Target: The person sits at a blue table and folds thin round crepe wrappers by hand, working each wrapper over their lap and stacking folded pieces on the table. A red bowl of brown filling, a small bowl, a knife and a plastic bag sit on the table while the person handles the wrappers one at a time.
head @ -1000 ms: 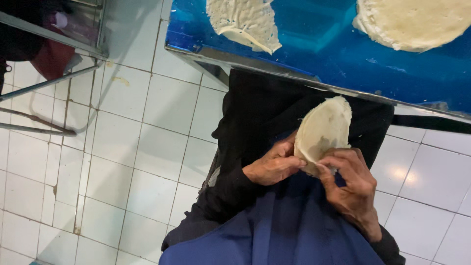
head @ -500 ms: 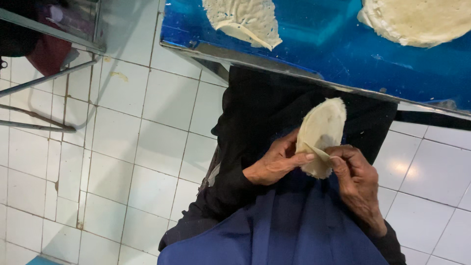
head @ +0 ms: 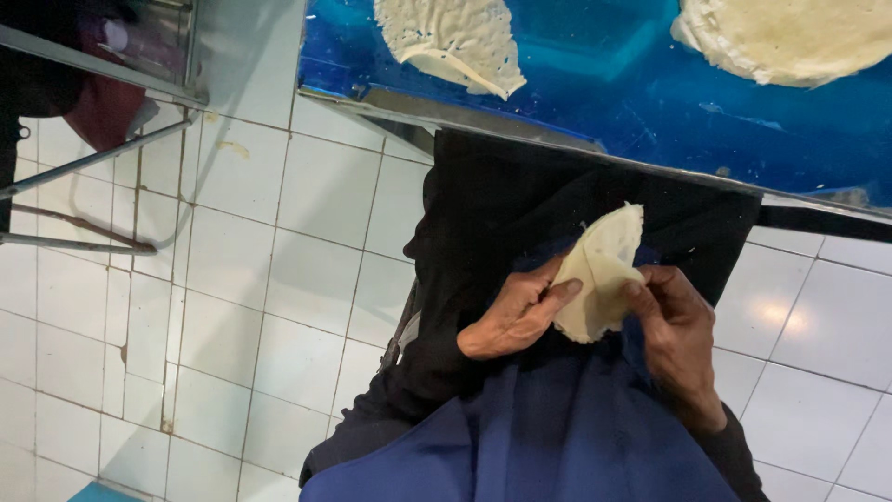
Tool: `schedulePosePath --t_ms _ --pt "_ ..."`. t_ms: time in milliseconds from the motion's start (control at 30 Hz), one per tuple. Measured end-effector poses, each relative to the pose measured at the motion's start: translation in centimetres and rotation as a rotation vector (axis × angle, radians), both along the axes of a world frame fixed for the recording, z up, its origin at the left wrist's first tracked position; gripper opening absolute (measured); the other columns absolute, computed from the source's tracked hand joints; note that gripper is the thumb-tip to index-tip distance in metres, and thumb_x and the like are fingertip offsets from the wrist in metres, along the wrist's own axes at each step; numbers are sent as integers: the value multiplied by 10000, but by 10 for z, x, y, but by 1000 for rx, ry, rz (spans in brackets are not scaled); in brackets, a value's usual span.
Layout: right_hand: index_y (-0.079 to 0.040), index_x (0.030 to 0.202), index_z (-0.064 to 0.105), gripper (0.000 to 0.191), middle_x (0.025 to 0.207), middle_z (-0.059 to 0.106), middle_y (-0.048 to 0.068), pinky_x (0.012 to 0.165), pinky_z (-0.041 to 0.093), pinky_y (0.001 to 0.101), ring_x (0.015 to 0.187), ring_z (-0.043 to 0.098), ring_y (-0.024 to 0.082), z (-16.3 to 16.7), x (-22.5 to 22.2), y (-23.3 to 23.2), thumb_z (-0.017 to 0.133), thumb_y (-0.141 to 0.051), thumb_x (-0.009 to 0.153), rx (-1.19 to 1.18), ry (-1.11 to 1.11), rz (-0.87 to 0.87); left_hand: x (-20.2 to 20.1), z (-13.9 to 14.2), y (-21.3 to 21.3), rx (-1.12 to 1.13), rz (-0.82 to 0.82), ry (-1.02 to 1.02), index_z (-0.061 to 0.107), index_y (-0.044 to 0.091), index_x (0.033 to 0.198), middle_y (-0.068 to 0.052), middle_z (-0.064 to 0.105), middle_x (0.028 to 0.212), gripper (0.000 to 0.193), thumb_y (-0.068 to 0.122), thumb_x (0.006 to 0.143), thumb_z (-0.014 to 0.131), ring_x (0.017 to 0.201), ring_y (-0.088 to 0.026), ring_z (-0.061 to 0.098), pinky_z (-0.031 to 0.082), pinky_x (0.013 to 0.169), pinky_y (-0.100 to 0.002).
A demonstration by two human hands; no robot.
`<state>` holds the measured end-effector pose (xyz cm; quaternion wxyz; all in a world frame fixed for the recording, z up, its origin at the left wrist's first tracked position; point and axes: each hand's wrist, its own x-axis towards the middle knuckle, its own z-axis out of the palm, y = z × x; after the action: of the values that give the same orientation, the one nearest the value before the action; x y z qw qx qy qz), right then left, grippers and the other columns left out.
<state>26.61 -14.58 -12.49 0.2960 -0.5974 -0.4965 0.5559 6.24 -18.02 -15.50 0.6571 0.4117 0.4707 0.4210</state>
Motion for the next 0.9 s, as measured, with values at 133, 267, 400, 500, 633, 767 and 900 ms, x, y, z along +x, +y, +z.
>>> schedulePosePath --t_ms 133,267,400,500,633,767,900 --pt "-41 1177 640 292 976 704 43 749 564 242 870 667 98 -9 -5 1 727 -121 910 8 7 80 0 4 1 90 3 115 413 84 1586 -115 717 1227 524 196 1090 541 1034 -124 680 562 920 -281" --pt "-26 1071 705 154 912 737 70 685 548 267 791 682 134 -14 -8 -2 743 -113 949 112 -276 182 0 2 -4 53 -58 211 440 98 1588 -123 743 1103 544 196 1061 534 913 -132 697 571 843 -281" --pt "-19 1153 684 152 1034 739 62 807 554 232 918 677 103 -16 0 1 677 -88 1018 2 38 55 -5 -8 -5 -55 9 14 544 38 1479 -128 733 1162 430 184 1074 564 1022 -151 689 562 902 -288" --pt "-35 1187 659 200 1080 720 41 848 554 214 961 671 76 -20 3 4 660 -88 994 -113 292 11 -9 -13 -3 -48 44 -95 585 11 1443 -108 718 1197 398 186 1085 573 1069 -139 663 544 935 -280" --pt "-32 1142 663 210 1010 684 35 790 545 223 911 671 76 -29 -2 1 697 -83 941 49 102 163 -5 -8 -3 -17 54 100 659 -4 1308 -86 729 1117 379 203 992 686 973 -115 679 563 839 -268" --pt "-11 1107 695 159 977 704 40 733 537 238 838 647 86 -34 -3 -5 698 -93 970 65 -5 177 -3 -7 4 -32 156 127 709 -3 1214 -62 736 973 299 217 1013 681 846 -71 656 554 719 -238" --pt "-16 1138 673 143 984 713 31 785 525 227 884 637 81 -34 2 -4 656 -103 1025 -18 95 53 -1 -17 6 -10 270 14 691 1 1211 -28 729 979 262 201 1048 648 870 -60 654 541 747 -220"
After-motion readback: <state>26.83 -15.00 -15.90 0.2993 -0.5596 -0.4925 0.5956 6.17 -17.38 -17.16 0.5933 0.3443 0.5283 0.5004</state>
